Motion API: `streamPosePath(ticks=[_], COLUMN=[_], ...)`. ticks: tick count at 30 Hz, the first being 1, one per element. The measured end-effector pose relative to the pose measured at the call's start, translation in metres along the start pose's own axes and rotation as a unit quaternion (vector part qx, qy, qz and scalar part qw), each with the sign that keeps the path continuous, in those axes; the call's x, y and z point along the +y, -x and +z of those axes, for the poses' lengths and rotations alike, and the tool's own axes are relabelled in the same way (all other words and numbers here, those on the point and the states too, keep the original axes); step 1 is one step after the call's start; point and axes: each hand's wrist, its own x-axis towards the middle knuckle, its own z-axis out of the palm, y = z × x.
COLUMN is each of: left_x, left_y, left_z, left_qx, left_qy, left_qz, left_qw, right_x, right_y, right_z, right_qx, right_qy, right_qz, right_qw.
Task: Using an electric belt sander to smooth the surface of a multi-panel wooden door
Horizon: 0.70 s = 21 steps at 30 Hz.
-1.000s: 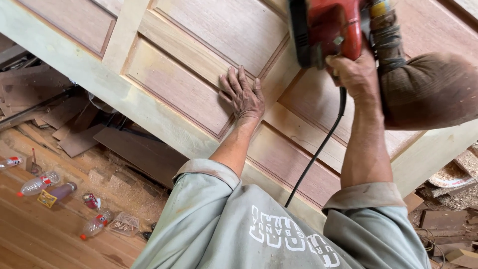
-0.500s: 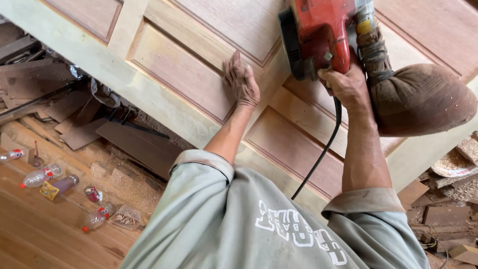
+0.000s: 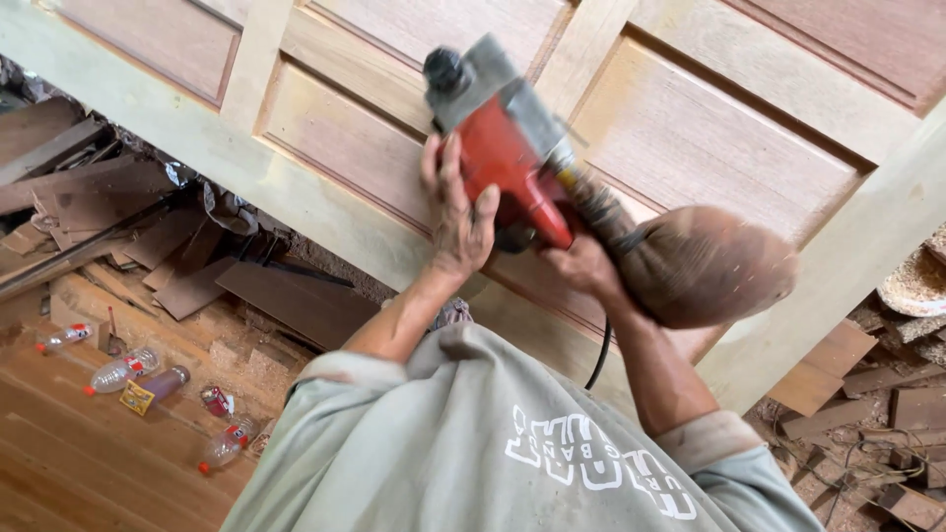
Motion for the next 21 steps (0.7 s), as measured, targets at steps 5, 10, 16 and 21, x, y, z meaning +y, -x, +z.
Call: streamPosePath(ticks=[5, 10, 16, 21], left_x=[0.003, 0.008, -0.002, -0.034], left_y=[0.045, 0.025, -0.052, -0.092], left_z=[-0.018, -0.012, 0.032, 0.083], left_qx=[-0.026, -0.053, -0.067, 0.073], left_qy=[-0.014, -0.004, -0.001, 0.061], left_qz=[-0.015, -0.022, 0.009, -0.002], left_qw=[0.999, 0.998, 0.998, 0.995], right_x=[0.072, 0.042, -0.008, -0.034], right_y=[0.046, 0.026, -0.027, -0.061], right_z=[0.037, 0.023, -0.022, -0.056], right_qx=[-0.023, -0.002, 0.032, 0.107], right_qy=[0.007, -0.091, -0.015, 0.014], right_qz=[0.065, 0.027, -0.010, 0.027], right_qw=[0.998, 0.995, 0.999, 0.994])
